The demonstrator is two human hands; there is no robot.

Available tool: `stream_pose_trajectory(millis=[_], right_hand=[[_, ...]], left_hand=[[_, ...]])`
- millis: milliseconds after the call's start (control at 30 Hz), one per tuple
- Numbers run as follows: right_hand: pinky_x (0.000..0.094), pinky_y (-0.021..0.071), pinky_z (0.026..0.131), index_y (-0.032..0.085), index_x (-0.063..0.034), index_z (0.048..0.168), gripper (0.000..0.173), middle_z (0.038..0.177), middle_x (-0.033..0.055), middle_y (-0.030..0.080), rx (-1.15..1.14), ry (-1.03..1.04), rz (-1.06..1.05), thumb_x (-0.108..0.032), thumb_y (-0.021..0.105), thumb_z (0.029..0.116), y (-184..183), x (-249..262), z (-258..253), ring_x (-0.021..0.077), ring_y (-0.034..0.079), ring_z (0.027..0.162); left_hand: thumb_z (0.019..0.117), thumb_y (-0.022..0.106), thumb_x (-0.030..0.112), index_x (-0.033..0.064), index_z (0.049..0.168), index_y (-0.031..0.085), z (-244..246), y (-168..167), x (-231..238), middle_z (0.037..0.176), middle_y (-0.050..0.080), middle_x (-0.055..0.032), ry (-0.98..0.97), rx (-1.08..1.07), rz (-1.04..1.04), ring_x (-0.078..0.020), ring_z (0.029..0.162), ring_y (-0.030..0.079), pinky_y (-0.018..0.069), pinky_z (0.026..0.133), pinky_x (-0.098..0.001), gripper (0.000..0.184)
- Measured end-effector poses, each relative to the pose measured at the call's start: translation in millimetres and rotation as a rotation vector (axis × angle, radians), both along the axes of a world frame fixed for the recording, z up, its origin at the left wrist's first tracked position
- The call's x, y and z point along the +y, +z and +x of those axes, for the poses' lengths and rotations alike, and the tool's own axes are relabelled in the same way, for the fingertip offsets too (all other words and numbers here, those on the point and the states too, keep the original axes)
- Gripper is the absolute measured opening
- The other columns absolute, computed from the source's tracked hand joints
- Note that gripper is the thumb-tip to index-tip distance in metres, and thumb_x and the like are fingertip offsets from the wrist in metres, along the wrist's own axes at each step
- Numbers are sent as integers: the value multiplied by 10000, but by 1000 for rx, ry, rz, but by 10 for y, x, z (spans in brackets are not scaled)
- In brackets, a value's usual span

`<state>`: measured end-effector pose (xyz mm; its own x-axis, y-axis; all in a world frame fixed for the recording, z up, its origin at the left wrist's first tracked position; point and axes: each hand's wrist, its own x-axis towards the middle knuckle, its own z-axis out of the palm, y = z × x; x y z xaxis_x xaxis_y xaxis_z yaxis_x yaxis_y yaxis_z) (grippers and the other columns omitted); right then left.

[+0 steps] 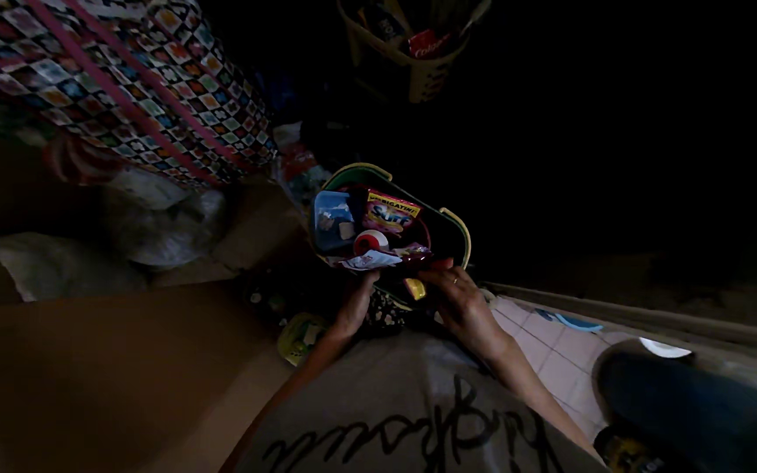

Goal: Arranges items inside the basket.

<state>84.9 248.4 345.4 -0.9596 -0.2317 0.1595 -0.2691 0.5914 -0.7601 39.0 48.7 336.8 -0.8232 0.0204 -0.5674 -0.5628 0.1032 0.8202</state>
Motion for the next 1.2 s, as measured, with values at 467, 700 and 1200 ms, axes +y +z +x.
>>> stream_pose_trajectory(millis=[467, 700, 1200], right_hand=[[466, 540, 1007, 729, 24, 1114, 261, 1207, 181, 716, -57, 116, -7, -180, 679, 959, 190, 57, -369, 340, 677, 1146], [431, 576, 883, 707, 46, 1137, 233, 1080, 188, 727, 11, -30, 85, -96, 631, 969, 375, 127, -743, 332, 698, 976], [293, 566, 895, 721, 51, 1120, 227, 1058, 171, 732, 31, -90, -29, -48, 558, 996, 150, 177, -676, 208, 699, 969]], left_hand=[[1073, 479, 117, -109, 1239, 582, -52, -56, -37, 1149, 635, -185, 117, -114, -34, -161, 1011, 597, 486, 921, -324, 299], [1040, 523, 61, -123, 1166, 604, -45, -25, -166, 1042, 644, -142, 262, -33, -43, -81, 913, 591, 489, 846, -242, 237], [1023, 519, 59, -101, 1170, 585, -25, -71, -266, 997, 636, -82, 212, 53, 53, -31, 881, 603, 511, 808, -204, 227]])
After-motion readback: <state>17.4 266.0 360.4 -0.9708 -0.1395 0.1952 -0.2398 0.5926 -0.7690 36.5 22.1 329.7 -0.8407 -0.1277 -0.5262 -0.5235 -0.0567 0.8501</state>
